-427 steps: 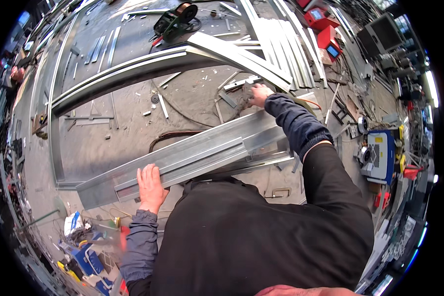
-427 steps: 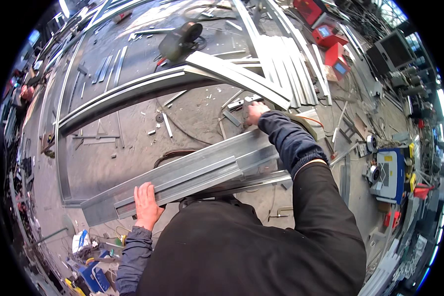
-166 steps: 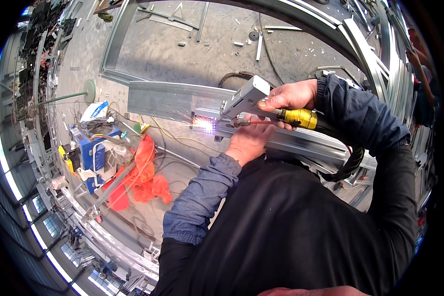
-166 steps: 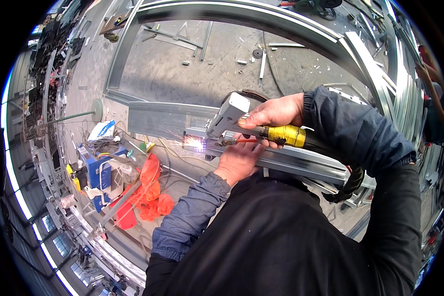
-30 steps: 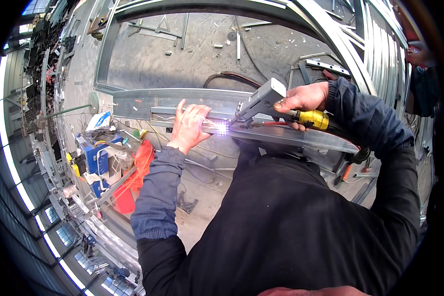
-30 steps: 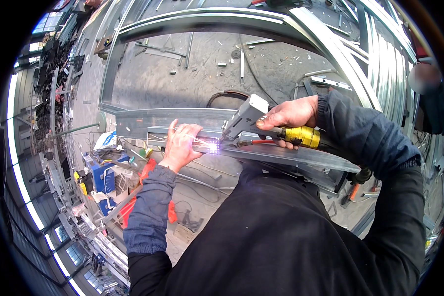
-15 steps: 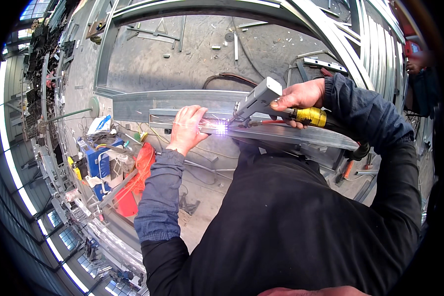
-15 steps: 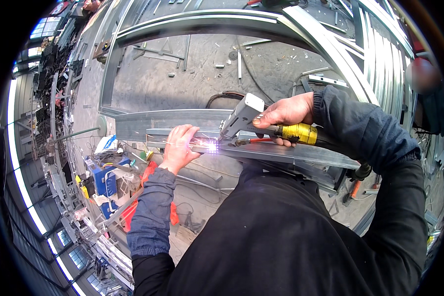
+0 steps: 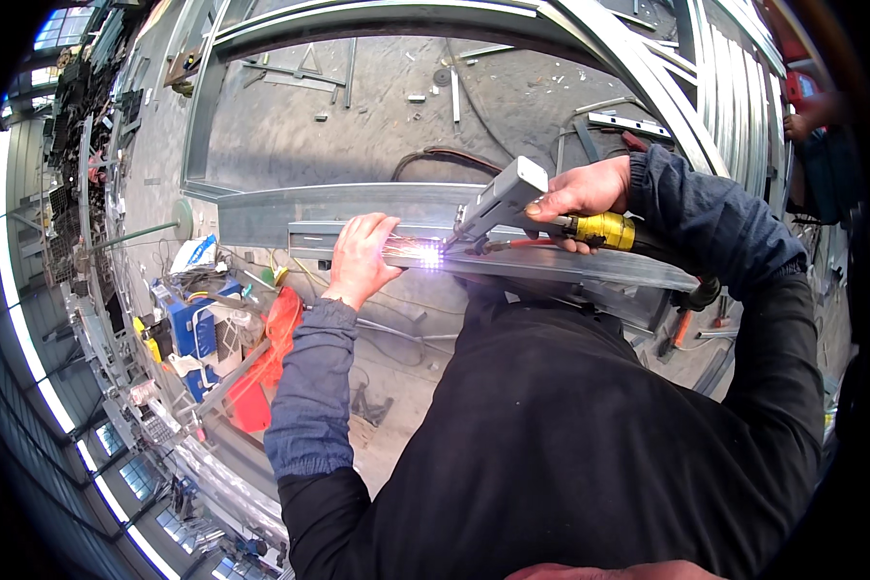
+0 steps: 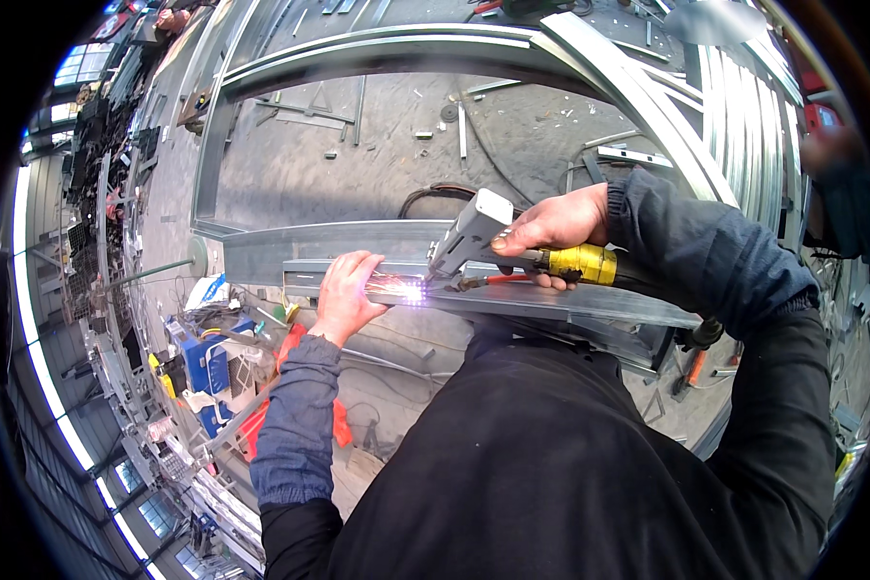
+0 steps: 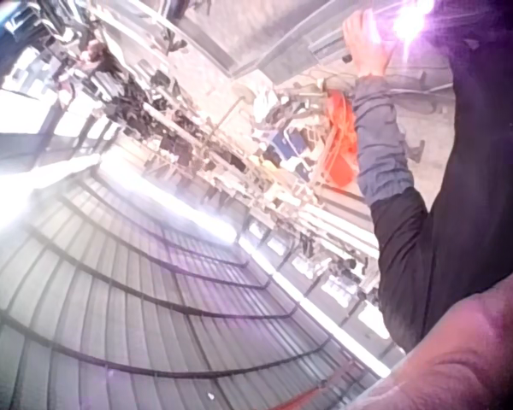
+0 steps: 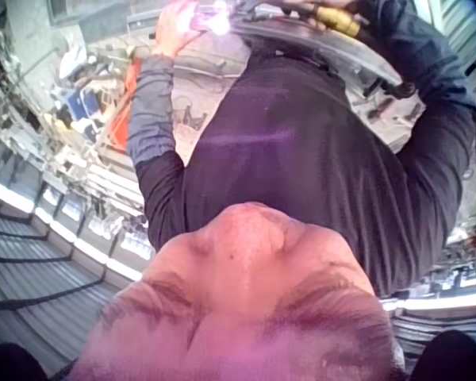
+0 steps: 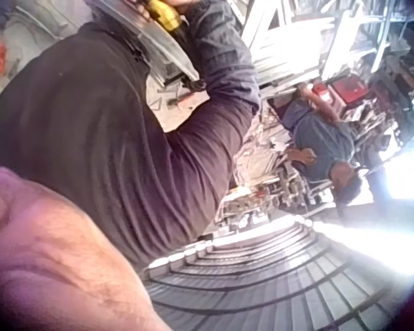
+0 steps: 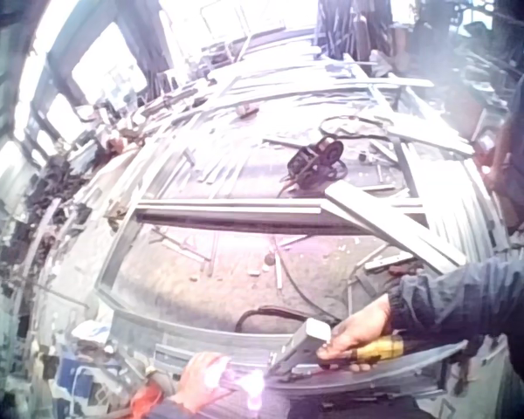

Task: The person aligns and welds metal frame components using a handheld welding torch. They repeatedly position the pieces, weld along seams, and adjust the frame orientation to complete the assembly.

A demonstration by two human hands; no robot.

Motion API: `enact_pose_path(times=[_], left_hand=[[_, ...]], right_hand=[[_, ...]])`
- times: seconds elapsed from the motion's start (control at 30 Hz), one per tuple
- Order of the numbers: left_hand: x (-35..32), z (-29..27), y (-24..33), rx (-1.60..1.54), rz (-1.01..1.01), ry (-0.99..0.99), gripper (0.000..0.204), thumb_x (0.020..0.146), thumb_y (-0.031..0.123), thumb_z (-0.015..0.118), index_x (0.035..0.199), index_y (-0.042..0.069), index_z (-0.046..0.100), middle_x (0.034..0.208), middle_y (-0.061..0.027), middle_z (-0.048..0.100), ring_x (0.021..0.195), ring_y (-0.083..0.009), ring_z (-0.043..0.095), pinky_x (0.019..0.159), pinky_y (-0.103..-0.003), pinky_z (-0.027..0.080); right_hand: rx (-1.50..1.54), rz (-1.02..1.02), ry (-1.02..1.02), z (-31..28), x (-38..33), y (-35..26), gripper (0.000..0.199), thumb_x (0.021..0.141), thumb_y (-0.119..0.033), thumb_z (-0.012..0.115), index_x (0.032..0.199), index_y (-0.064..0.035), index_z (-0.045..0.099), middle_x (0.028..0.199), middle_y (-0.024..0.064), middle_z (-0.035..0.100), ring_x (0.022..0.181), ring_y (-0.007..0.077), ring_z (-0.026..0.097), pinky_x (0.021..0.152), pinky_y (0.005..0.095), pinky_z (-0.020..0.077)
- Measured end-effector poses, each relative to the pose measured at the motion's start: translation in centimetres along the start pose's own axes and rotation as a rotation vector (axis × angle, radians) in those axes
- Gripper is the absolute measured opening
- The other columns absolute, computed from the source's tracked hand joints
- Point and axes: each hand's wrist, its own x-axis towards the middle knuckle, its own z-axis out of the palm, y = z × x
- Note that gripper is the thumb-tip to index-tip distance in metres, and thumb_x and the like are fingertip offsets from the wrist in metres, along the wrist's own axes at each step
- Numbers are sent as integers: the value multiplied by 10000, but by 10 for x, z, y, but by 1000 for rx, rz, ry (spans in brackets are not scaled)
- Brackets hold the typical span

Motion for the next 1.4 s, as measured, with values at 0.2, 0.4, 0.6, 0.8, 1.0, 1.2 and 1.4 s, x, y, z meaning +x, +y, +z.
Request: enact_pose_path(times=[0.2, 0.4, 0.6, 0.8, 1.0, 1.2, 1.4], left_hand=[[1, 0, 0, -2, 21, 32, 788, 594, 150, 982, 1331, 98, 707, 1320, -122, 690, 1263, -365, 650, 1111, -487, 532], [1, 4, -5, -60, 39, 60, 803, 617, 152, 962, 1367, 90, 682, 1336, -150, 694, 1285, -389, 643, 1128, -503, 523], [-6, 19, -6, -56, -23, 55, 971, 603, 193, 1004, 1476, 84, 592, 1342, -170, 691, 1285, -414, 635, 1158, -523, 495], [-6, 21, -5, -68, 16, 102, 996, 605, 194, 1008, 1484, 62, 560, 1229, -162, 676, 1156, -410, 638, 1052, -514, 527], [-10, 22, -6, -23, 6, 102, 1133, 569, 180, 1033, 1550, 31, 488, 1238, -149, 697, 1171, -410, 643, 1071, -517, 520], [-13, 18, -2, -75, -128, 43, 1301, 560, 134, 1047, 1663, 38, 363, 1328, -132, 699, 1291, -413, 616, 1170, -514, 476], [-17, 35, -11, -17, -48, 136, 1297, 570, 156, 1031, 1667, 36, 350, 1357, -128, 692, 1306, -402, 613, 1158, -493, 492]], right_hand=[[-4, -10, -39, 0, 1, 0, 605, 1094, -631, 638, 1186, -34, 670, 827, 102, 742, 701, 202, 744, 616, 362, 629], [-11, -44, 34, 11, 1, 1, 485, 1152, -503, 601, 1242, -29, 647, 780, 101, 701, 659, 196, 710, 614, 374, 608], [-33, -141, 5, 17, 5, 14, 469, 1138, -511, 629, 1104, -43, 621, 815, 83, 671, 681, 175, 658, 650, 367, 573], [-23, -68, 39, 6, 13, 21, 457, 1102, -568, 665, 1220, -127, 639, 834, 63, 731, 659, 192, 709, 616, 393, 596], [-46, -144, 72, 25, 6, 18, 419, 1110, -534, 669, 1269, -147, 638, 801, 64, 711, 627, 181, 689, 589, 374, 579], [-76, -331, 130, 62, -33, 38, 472, 1111, -498, 687, 1268, -57, 629, 780, 66, 692, 628, 169, 665, 592, 352, 550], [-203, -571, 429, 51, -38, 112, 464, 1091, -435, 741, 1353, -71, 625, 776, 28, 605, 622, 142, 606, 535, 335, 502]])
